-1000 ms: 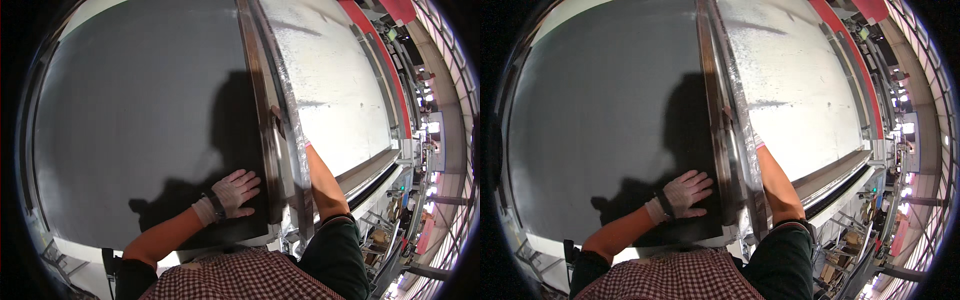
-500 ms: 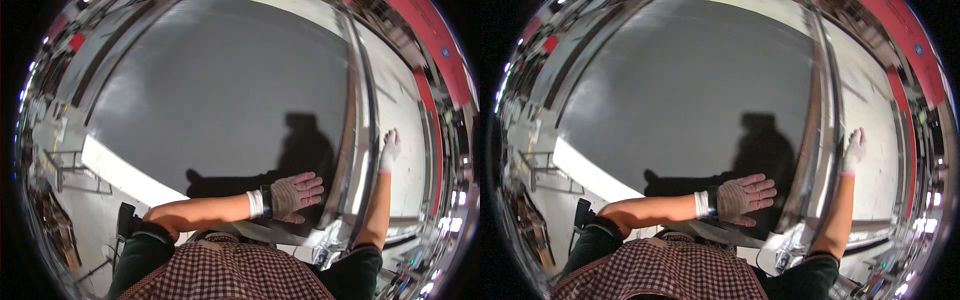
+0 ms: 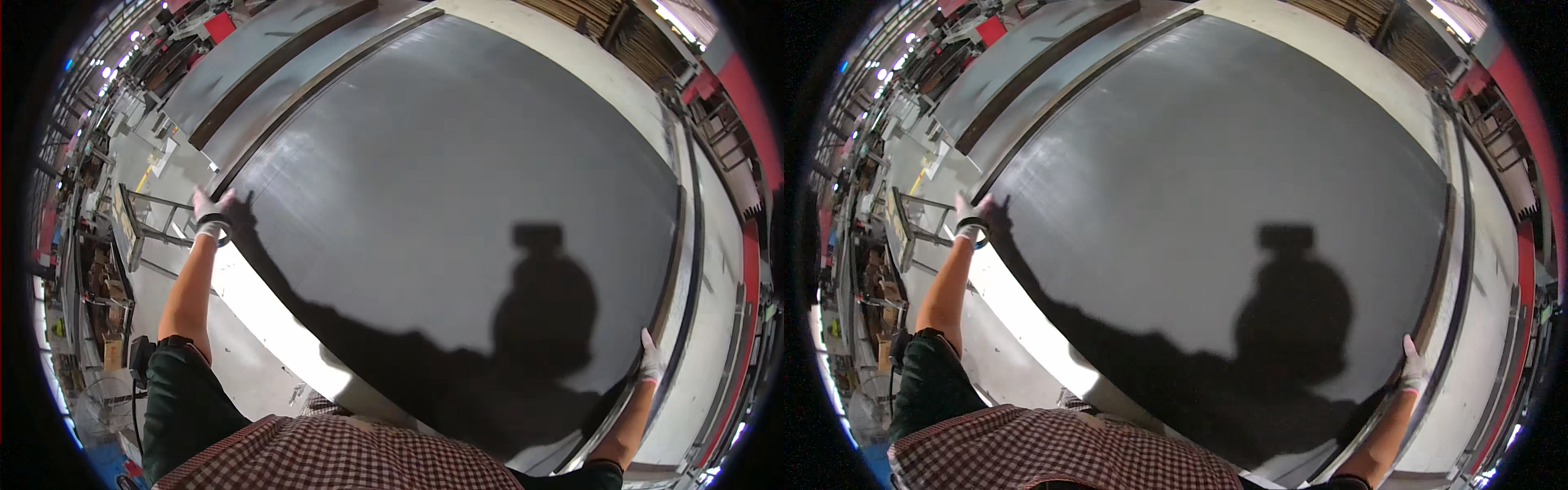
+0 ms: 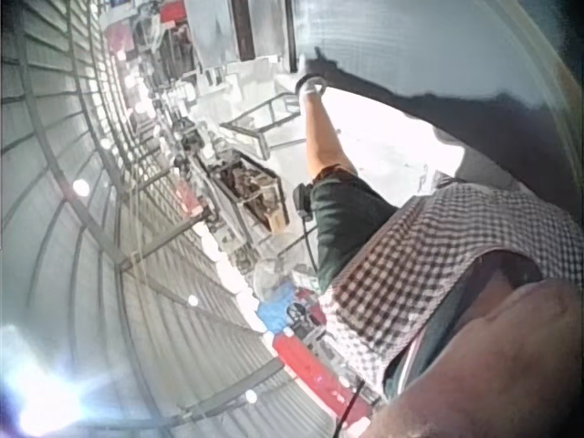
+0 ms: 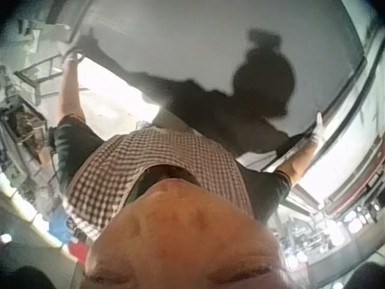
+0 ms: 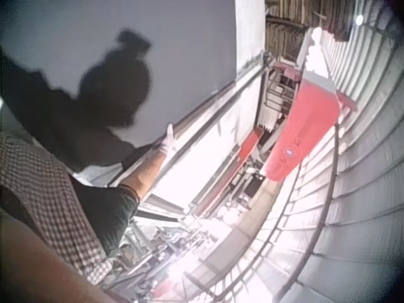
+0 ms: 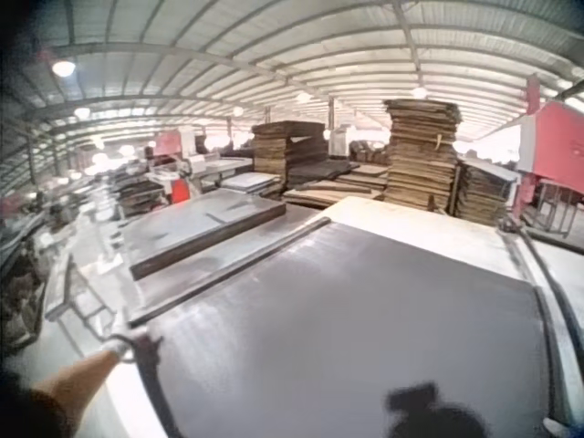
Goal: Assembling and finishing insulation panels by attaching metal borders and trimming materials.
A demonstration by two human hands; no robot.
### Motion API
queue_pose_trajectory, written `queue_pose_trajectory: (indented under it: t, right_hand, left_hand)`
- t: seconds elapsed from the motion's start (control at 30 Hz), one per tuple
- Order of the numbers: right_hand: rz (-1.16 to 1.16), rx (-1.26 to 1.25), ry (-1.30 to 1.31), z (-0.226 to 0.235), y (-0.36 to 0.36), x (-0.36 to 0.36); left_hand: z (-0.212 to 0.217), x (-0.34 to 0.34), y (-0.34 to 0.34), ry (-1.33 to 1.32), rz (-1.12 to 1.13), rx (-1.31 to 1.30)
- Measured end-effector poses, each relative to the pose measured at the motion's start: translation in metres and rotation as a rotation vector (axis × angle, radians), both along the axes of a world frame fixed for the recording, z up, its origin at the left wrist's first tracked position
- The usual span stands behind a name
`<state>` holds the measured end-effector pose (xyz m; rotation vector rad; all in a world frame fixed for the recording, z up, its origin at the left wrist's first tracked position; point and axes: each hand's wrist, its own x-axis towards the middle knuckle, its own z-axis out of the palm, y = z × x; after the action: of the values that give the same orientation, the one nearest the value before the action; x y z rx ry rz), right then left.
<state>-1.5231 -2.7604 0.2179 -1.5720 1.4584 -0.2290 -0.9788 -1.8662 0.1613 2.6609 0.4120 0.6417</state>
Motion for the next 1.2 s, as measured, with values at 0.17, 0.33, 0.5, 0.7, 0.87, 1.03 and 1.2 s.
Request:
queue_pose_trajectory:
  t: [0.17, 0.33, 0.5, 0.7, 0.87, 1.03, 1.2]
  right_hand:
    - [-0.061, -0.084, -0.124, -0.042, -0.039, -0.057]
    - [-0.032, -0.106, -0.226, -0.060, -0.015, -0.047]
    - [-0.028, -0.187, -0.211, -0.075, 0.005, -0.021]
    - [-0.018, -0.205, -0.084, -0.054, 0.052, 0.046]
    - [0.053, -0.165, -0.121, -0.054, 0.086, 0.120]
    - [0.115, -0.161, -0.138, -0.049, 0.103, 0.190]
    - [0.146, -0.219, -0.146, -0.050, 0.131, 0.265]
  left_hand:
    - [-0.035, 0.045, 0.035, 0.258, -0.106, -0.789]
    - [-0.054, 0.095, 0.063, 0.168, -0.121, -0.859]
    - [-0.055, 0.131, 0.096, 0.015, -0.242, -1.038]
    - [-0.057, 0.185, 0.156, 0.178, -0.129, -0.820]
    - [-0.055, 0.215, 0.221, 0.133, -0.163, -0.881]
    - [-0.058, 0.250, 0.271, 0.157, -0.011, -0.756]
    - [-0.066, 0.245, 0.335, -0.022, -0.199, -0.815]
